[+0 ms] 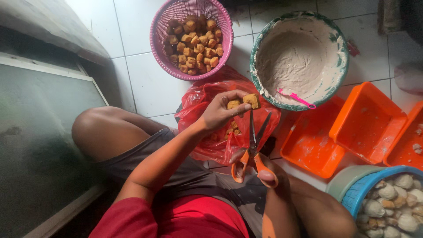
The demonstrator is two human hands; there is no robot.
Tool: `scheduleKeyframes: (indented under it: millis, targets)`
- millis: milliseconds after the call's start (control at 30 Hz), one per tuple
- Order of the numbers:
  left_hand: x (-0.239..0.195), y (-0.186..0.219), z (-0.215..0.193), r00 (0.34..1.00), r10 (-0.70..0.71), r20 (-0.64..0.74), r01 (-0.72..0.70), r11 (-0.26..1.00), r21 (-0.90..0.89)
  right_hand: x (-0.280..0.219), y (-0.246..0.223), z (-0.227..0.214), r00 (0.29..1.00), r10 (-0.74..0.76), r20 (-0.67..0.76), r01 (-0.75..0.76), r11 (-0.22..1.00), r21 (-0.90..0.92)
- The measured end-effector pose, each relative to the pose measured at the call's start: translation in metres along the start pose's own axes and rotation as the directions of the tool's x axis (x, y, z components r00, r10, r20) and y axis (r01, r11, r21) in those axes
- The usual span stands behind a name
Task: The person sits on the floor and uses orange-handled scissors to cut small brown food items one at a time. The cut pieces fall into a red plastic bag below. A pink basket of uncut items and a bowl of batter are nearby.
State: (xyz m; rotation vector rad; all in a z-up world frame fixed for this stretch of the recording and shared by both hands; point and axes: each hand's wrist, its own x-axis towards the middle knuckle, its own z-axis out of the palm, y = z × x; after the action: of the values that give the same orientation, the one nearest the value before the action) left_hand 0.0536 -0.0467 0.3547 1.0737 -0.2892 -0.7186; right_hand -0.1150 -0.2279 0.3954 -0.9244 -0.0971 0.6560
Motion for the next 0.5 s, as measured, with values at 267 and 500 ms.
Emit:
scheduleKeyframes:
  millis: [267,500]
  targets:
    - [-0.017,0.004,0.01,0.964,-0.083,0.253,0.045,0.987,0.153,-0.01,0.035,-0.03,0.998,0.018,-0.063,-0.017,1.0,0.011]
    - [-0.023,-0.002,0.012,0.99,-0.059,0.132,0.024,0.968,0.249,-0.002,0.051,-0.047,0.984,0.054,-0.172,-0.069,0.994,-0.084]
